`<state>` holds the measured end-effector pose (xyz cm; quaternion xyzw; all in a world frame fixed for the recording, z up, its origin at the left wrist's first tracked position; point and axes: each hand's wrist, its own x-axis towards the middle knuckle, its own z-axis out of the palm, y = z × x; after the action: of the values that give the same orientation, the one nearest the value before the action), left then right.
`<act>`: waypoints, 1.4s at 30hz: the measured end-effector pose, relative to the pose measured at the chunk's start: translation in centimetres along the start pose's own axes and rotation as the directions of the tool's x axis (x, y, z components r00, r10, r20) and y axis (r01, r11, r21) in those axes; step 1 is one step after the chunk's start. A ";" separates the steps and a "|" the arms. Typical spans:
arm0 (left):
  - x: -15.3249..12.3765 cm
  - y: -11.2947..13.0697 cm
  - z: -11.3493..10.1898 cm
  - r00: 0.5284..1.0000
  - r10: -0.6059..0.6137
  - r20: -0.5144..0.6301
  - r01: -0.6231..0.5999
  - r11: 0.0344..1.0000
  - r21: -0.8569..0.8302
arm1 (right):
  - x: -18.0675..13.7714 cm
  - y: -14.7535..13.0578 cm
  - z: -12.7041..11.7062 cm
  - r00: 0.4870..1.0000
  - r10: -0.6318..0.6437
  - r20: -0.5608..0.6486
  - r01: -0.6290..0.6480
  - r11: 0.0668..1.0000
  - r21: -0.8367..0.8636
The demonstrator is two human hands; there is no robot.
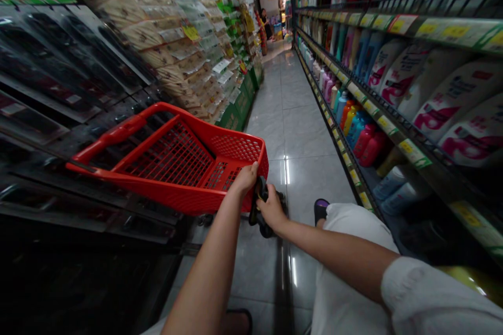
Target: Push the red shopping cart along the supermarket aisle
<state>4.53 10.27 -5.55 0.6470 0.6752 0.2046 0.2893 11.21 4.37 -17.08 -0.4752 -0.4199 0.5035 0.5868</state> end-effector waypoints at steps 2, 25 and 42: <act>0.0 0.0 0.1 1.000 -0.007 0.003 0.007 1.000 -0.016 | 2.0 -0.8 -0.5 0.997 0.033 -0.068 -0.033 0.999 0.008; 0.0 -0.2 -0.4 0.996 0.044 0.077 -0.041 0.998 -0.043 | 0.0 -1.0 -1.0 0.991 0.007 0.133 -0.007 1.000 -0.001; -6.1 -2.2 -6.1 0.993 0.119 0.027 -0.095 0.610 0.786 | -1.2 -0.6 -0.5 0.991 -0.038 0.129 0.038 0.999 0.009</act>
<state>-1.15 4.60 -1.65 0.7443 0.6608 -0.0853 -0.0450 11.68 3.13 -16.58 -0.4314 -0.4642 0.5235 0.5695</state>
